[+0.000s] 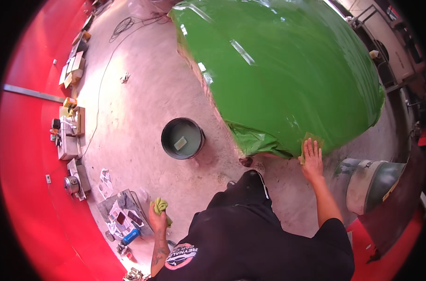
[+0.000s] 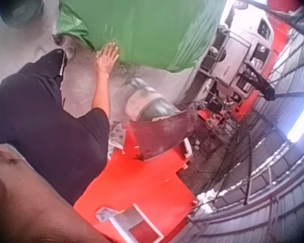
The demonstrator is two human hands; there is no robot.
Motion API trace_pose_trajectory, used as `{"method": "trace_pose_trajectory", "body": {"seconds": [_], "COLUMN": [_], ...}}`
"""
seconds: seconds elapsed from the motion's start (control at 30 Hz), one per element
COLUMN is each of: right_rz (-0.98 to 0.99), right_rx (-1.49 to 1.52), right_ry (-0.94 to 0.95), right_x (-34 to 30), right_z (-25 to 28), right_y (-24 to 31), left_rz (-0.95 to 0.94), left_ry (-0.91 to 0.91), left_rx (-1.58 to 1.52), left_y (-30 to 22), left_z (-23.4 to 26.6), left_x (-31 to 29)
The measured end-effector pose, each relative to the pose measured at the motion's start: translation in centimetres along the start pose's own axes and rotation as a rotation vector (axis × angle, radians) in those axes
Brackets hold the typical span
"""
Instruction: Wet sanding a green car hood or body panel using a sanding block and water.
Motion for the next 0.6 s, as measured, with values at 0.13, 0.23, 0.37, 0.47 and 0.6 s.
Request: {"method": "trace_pose_trajectory", "body": {"seconds": [0.13,0.23,0.37,0.47,0.6], "right_rz": [0.076,0.154,0.19,0.177,0.173], "right_rx": [0.038,-0.035,-0.095,-0.092,-0.074], "right_ry": [-0.04,-0.084,-0.082,-0.073,-0.04], "right_x": [4.8,13.7,26.2,34.0,42.2], "right_z": [1.9,4.8,7.3,8.6,10.7], "right_y": [6.4,9.2,14.5,16.9,20.8], "left_rz": [0.142,0.279,0.248,0.199,0.251], "left_ry": [-0.089,0.013,-0.072,-0.111,-0.147], "left_rx": [0.028,-0.108,-0.134,-0.165,-0.219], "left_y": [6.5,4.9,4.4,0.8,-1.1], "left_z": [5.5,4.4,4.2,4.3,4.4], "left_x": [-1.2,-2.0,0.7,4.2,7.1]}}
Point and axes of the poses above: each hand's wrist, its own x-axis towards the middle knuckle, its own z-axis out of the back of the hand, y = z × x, the point moved 1 cm from there along x, towards the middle knuckle
